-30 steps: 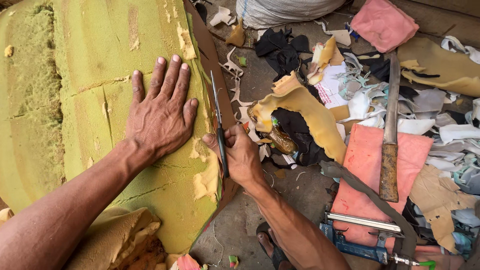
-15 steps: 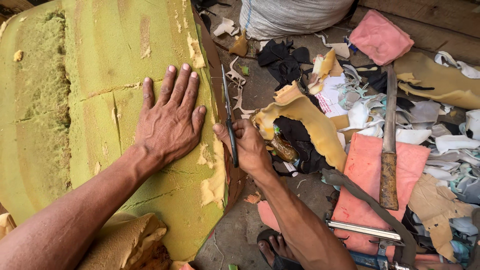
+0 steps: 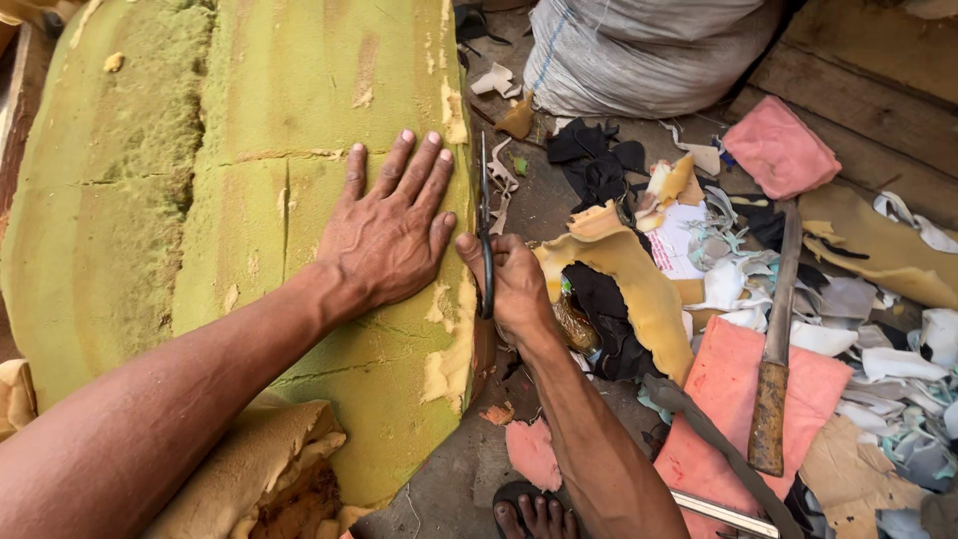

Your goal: The person fits a green foam pad onto a wooden sofa frame, pressing and aligning it over the cushion layers. They use a pneumatic staple gun to fasten the foam edge, trim excess foam with scissors, and at one point drink from a plastic bottle before resuming pressing and stapling.

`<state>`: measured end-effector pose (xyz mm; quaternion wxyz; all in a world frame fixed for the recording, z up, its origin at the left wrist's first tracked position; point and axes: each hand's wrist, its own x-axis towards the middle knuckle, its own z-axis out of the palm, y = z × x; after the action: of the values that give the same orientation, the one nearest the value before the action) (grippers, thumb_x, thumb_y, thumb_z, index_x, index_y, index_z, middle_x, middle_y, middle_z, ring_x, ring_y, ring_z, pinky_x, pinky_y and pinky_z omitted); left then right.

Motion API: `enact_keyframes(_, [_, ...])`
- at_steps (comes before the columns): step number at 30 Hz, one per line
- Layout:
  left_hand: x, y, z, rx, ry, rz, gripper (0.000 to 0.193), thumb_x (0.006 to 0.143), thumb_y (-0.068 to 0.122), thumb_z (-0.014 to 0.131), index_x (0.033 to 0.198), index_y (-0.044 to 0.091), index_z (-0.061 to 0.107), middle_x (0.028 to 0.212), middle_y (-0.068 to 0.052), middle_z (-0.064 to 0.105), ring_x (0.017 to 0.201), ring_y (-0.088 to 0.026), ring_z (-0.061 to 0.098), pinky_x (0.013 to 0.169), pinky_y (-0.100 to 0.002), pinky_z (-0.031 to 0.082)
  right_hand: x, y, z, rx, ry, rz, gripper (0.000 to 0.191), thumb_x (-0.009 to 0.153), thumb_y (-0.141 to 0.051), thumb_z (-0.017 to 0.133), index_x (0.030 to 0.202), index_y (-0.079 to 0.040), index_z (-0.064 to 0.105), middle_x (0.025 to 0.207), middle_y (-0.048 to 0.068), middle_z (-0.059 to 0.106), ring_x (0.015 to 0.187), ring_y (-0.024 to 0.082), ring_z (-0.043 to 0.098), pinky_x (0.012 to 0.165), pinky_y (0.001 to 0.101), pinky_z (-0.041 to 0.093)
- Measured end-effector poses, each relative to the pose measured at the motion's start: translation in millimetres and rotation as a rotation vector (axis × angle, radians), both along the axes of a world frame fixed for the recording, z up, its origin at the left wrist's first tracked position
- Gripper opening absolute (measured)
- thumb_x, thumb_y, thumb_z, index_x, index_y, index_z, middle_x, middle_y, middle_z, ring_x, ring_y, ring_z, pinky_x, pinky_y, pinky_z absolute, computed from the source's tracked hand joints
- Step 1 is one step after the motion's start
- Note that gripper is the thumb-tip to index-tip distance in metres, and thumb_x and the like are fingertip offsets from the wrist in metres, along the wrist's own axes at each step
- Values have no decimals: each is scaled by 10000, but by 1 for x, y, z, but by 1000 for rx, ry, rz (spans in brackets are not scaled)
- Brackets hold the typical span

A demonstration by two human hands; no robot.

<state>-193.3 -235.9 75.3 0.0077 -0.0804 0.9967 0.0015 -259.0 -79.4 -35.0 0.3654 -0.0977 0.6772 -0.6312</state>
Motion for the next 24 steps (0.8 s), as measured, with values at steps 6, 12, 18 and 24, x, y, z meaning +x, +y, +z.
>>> enact_keyframes(6, [-2,-1,0,-20,2,-2,660,1019,402,325,1577,50,292,1666,-135,226,1538,-327,161,1208,-619,72,-27,-17,12,-37,-2,58,789,788,-642,747,1101,60,567,735,-15,613,632,61,590,512,221,500])
enact_keyframes(12, [-1,-7,-8,37,-31,9,676,1011,420,309,1585,66,254,1674,-112,192,1544,-311,133,1212,-613,62,-9,-6,7,-245,-88,-72,637,885,-563,729,994,35,539,681,19,510,543,97,527,446,246,453])
enact_keyframes(18, [-8,-9,36,94,-267,57,697,1031,511,238,1623,178,82,1707,-39,5,1572,-261,8,1253,-574,9,26,97,-26,17,-6,-375,512,876,-460,759,1055,-42,524,730,28,506,559,134,477,460,294,426])
enact_keyframes(24, [49,46,117,306,-649,185,618,1087,541,368,1286,49,685,1283,-194,716,1254,-312,685,1078,-492,515,-3,221,-41,749,349,-316,636,790,-399,884,1132,59,605,923,108,681,766,155,611,673,295,483])
